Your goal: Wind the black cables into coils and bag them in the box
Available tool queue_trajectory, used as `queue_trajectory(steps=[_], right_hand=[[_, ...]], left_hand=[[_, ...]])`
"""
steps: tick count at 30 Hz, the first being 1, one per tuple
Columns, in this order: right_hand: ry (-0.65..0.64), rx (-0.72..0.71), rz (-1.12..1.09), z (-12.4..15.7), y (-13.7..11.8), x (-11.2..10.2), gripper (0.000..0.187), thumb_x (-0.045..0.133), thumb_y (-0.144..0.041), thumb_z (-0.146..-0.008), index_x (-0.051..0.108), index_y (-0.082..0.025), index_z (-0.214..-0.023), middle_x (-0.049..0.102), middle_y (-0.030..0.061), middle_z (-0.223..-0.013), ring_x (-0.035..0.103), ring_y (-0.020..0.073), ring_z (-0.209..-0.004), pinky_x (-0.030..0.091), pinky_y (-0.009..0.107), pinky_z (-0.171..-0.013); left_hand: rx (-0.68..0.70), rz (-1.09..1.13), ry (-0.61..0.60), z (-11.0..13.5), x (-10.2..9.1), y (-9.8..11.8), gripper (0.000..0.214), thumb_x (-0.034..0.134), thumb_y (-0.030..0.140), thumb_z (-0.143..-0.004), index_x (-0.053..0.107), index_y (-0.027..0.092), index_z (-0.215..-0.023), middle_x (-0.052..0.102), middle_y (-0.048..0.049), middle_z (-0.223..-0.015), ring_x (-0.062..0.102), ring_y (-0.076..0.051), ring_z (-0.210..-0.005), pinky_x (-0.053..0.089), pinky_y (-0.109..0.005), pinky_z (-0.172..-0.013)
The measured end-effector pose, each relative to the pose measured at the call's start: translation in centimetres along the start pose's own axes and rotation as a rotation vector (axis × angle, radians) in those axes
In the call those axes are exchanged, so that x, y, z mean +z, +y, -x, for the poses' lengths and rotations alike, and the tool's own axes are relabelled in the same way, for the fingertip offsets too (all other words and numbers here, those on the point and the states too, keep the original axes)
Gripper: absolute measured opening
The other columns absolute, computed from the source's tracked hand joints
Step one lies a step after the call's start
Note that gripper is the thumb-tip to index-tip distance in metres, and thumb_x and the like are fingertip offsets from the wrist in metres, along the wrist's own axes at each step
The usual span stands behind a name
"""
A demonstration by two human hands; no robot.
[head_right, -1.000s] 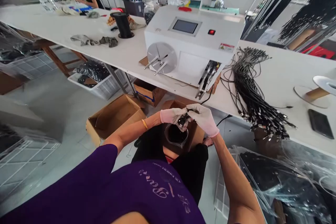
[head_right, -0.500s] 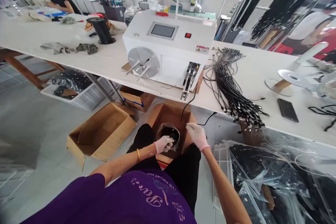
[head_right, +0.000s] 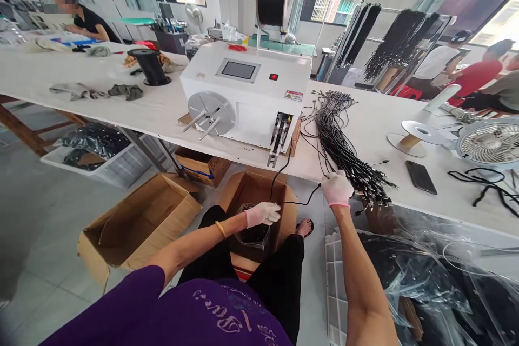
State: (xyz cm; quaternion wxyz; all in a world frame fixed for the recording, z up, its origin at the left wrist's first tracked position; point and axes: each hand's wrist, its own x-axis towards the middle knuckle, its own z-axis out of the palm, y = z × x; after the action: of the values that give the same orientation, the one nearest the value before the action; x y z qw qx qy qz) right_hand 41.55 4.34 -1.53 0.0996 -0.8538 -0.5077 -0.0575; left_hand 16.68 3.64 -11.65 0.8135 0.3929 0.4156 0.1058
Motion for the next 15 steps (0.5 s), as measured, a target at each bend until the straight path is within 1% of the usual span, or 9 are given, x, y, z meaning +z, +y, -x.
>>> queue_trajectory(steps=[1, 3, 4, 6, 8, 10, 12, 14, 15], right_hand=[[0.014, -0.039, -0.039, 1.9, -1.1, -0.1, 0.034, 0.047, -0.036, -0.085, 0.074, -0.016, -0.092, 0.062, 0.0131, -0.102, 0.064, 0.0230, -0.083, 0.045, 0.030, -0.068], [-0.053, -0.176, -0.140, 6.5, -3.2, -0.2, 0.031, 0.048, -0.033, -0.085, 0.073, -0.015, -0.087, 0.065, 0.0117, -0.090, 0.063, 0.0232, -0.083, 0.045, 0.030, -0.069], [-0.076, -0.236, -0.166, 8.9, -4.2, -0.2, 0.028, 0.049, -0.031, -0.085, 0.073, -0.017, -0.085, 0.065, 0.0100, -0.091, 0.063, 0.0218, -0.083, 0.045, 0.029, -0.069], [-0.113, -0.298, -0.177, 13.1, -5.5, -0.8, 0.022, 0.053, -0.033, -0.084, 0.072, -0.021, -0.079, 0.066, 0.0081, -0.094, 0.063, 0.0202, -0.072, 0.045, 0.031, -0.064], [-0.188, -0.446, -0.294, 15.5, -6.1, -2.2, 0.022, 0.056, -0.035, -0.085, 0.070, -0.025, -0.071, 0.067, 0.0076, -0.091, 0.063, 0.0219, -0.071, 0.047, 0.033, -0.062], [-0.250, -0.650, -0.496, 15.5, -6.1, -4.3, 0.021, 0.053, -0.034, -0.087, 0.072, -0.028, -0.079, 0.067, 0.0071, -0.096, 0.064, 0.0242, -0.084, 0.051, 0.036, -0.072], [-0.244, -0.840, -0.646, 13.7, -6.1, -6.0, 0.023, 0.049, -0.032, -0.090, 0.072, -0.029, -0.095, 0.067, 0.0058, -0.105, 0.060, 0.0239, -0.101, 0.047, 0.040, -0.091], [-0.195, -0.928, -0.710, 11.6, -6.6, -6.4, 0.029, 0.045, -0.033, -0.092, 0.071, -0.026, -0.102, 0.068, 0.0061, -0.108, 0.058, 0.0236, -0.108, 0.040, 0.043, -0.100], [-0.170, -0.917, -0.724, 10.9, -7.2, -6.1, 0.031, 0.043, -0.034, -0.093, 0.071, -0.024, -0.101, 0.068, 0.0070, -0.105, 0.058, 0.0238, -0.106, 0.040, 0.044, -0.099]], left_hand=[[0.020, 0.049, -0.045, -0.3, 0.7, 1.3, 0.037, 0.061, 0.049, -0.077, 0.055, 0.018, -0.096, 0.063, -0.0041, -0.086, 0.062, -0.015, -0.078, 0.047, -0.031, -0.077], [0.073, 0.151, -0.140, -0.7, 2.1, 3.3, 0.039, 0.057, 0.052, -0.079, 0.054, 0.017, -0.097, 0.063, -0.0044, -0.087, 0.061, -0.014, -0.075, 0.048, -0.032, -0.076], [0.098, 0.186, -0.176, -0.6, 2.8, 3.9, 0.038, 0.058, 0.052, -0.079, 0.055, 0.016, -0.094, 0.063, -0.0040, -0.083, 0.060, -0.013, -0.070, 0.048, -0.031, -0.072], [0.130, 0.199, -0.208, 0.0, 3.8, 4.2, 0.033, 0.063, 0.046, -0.077, 0.055, 0.015, -0.085, 0.059, -0.0015, -0.070, 0.054, -0.011, -0.058, 0.045, -0.025, -0.060], [0.127, 0.151, -0.199, 1.7, 4.4, 3.2, 0.028, 0.068, 0.038, -0.074, 0.054, 0.014, -0.076, 0.052, 0.0022, -0.057, 0.045, -0.008, -0.046, 0.036, -0.021, -0.047], [0.106, 0.108, -0.213, 4.8, 4.6, 1.7, 0.025, 0.071, 0.033, -0.070, 0.055, 0.014, -0.073, 0.046, 0.0045, -0.049, 0.037, -0.006, -0.039, 0.025, -0.019, -0.040], [0.121, 0.063, -0.286, 9.2, 4.6, 1.0, 0.025, 0.072, 0.033, -0.070, 0.060, 0.013, -0.077, 0.047, 0.0042, -0.048, 0.033, -0.005, -0.036, 0.018, -0.019, -0.037], [0.264, -0.037, -0.486, 14.3, 4.2, 1.7, 0.030, 0.068, 0.035, -0.077, 0.065, 0.011, -0.094, 0.048, 0.0036, -0.050, 0.035, -0.005, -0.038, 0.021, -0.018, -0.038], [0.368, -0.047, -0.506, 16.8, 3.6, 2.7, 0.033, 0.066, 0.036, -0.079, 0.065, 0.011, -0.101, 0.051, 0.0024, -0.054, 0.037, -0.004, -0.040, 0.022, -0.018, -0.039]])
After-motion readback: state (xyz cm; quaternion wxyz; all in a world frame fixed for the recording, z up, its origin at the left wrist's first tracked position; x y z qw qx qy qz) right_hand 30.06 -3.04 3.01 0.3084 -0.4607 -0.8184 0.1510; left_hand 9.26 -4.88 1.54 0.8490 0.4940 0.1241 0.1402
